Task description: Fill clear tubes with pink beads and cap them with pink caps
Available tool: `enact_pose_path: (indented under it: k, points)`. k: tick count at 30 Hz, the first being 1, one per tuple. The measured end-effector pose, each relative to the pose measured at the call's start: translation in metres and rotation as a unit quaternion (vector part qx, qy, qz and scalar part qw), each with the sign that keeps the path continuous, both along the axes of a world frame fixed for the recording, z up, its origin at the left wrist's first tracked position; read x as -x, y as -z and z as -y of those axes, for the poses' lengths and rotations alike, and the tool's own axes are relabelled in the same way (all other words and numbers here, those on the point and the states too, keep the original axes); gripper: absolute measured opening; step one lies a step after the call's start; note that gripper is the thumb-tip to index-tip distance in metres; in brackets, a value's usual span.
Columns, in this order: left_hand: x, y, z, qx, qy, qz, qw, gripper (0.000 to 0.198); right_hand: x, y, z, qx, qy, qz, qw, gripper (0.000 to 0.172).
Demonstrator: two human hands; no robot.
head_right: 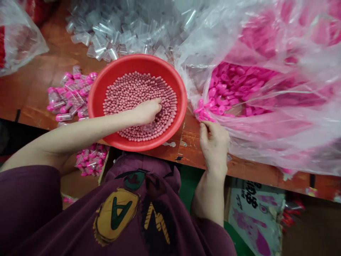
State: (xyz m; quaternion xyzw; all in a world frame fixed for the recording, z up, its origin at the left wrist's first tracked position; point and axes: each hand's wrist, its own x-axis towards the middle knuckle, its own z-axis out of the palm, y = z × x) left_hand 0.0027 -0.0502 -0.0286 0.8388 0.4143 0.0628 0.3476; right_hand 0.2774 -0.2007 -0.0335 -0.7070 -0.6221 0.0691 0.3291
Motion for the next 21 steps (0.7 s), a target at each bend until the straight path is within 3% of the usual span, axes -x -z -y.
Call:
enact_pose_path:
  k: [4,9,12,15,21]
  points:
    - [-0.025,-0.003,0.004,0.037,0.006,-0.025,0.999,0.016,-0.003,0.019,-0.016,0.024,0.027,-0.011,0.999,0.03]
    - [-0.008,-0.034,0.006,0.145,-0.064,0.168,0.973,0.019,-0.006,0.036,-0.055,0.026,0.079,0.056,0.995,0.032]
    - [0.012,-0.055,0.021,0.254,-0.116,0.289,0.916,0.025,-0.005,0.045,-0.074,0.052,0.106,0.1,0.988,0.033]
    - [0.027,-0.067,0.042,0.327,-0.166,0.369,0.854,0.029,-0.006,0.055,-0.085,0.043,0.101,0.12,0.987,0.039]
    - [0.043,-0.061,0.073,0.42,-0.232,0.439,0.76,0.046,-0.025,0.068,-0.106,0.009,0.157,0.091,0.983,0.045]
